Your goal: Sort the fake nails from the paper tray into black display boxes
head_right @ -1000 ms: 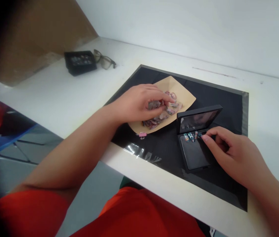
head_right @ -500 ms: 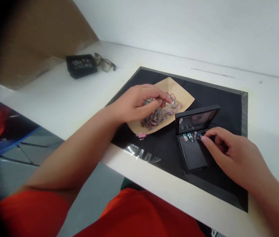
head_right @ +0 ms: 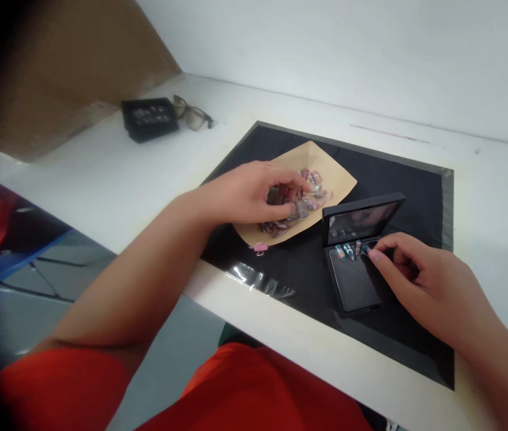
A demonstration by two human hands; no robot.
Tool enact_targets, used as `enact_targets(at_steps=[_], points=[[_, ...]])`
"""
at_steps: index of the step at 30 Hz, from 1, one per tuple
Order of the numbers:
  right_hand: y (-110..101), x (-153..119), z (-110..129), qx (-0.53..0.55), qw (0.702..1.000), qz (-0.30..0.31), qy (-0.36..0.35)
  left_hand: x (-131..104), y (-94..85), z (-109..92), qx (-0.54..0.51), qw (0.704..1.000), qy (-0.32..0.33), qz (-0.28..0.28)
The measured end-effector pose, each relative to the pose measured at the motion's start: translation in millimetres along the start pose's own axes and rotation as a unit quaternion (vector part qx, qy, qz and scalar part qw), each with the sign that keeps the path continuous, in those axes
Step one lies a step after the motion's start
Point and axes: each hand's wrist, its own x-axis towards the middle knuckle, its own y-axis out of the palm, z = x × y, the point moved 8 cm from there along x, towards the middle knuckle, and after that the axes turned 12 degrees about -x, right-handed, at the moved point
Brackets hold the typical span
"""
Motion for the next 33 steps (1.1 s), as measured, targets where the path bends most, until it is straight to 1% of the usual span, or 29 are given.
enact_targets(at_steps=[5,8,13,18,20,21,23,26,28,30,33], points=[[-2.2,0.1,1.1,0.001,1.0,-0.012,0.0,-4.4,-16.8,-7.1,-0.005,0.992,0.08,-0.096],[-1.8,0.3,0.4,-0.003,1.0,-0.01,-0.003,-7.2,-21.9,-9.1,-0.01,0.988,0.1,-0.115],[-2.6,-0.7,-0.3,-0.006,1.0,-0.011,-0.004,-9.1,-27.7,-10.9,-0.016,0.987,0.099,-0.129],[-2.1,1.7,0.0,-0.01,1.0,-0.011,-0.01,-10.1,-34.6,-8.9,-0.025,0.988,0.052,-0.143],[-1.2,2.0,0.0,-0.009,1.0,-0.009,-0.011,-10.1,-34.3,-5.6,-0.039,0.991,0.022,-0.125],[-0.7,1.7,0.1,-0.007,1.0,-0.008,-0.01,-9.9,-32.5,-3.7,-0.046,0.993,0.009,-0.107],[-0.5,0.7,0.4,-0.004,1.0,-0.011,-0.01,-9.7,-25.6,0.5,-0.064,0.996,-0.012,-0.054],[-2.0,-0.7,0.4,-0.003,1.0,-0.019,-0.006,-10.8,-9.4,7.6,-0.091,0.994,-0.045,0.047],[-2.6,-0.7,0.5,-0.005,1.0,-0.019,-0.003,-12.4,-1.0,11.4,-0.096,0.989,-0.063,0.093],[-2.1,-0.3,0.6,-0.007,1.0,-0.011,-0.002,-12.9,2.0,12.4,-0.09,0.988,-0.067,0.107],[-2.0,0.0,0.2,-0.011,1.0,-0.009,0.002,-11.7,0.3,8.6,-0.076,0.992,-0.047,0.092]])
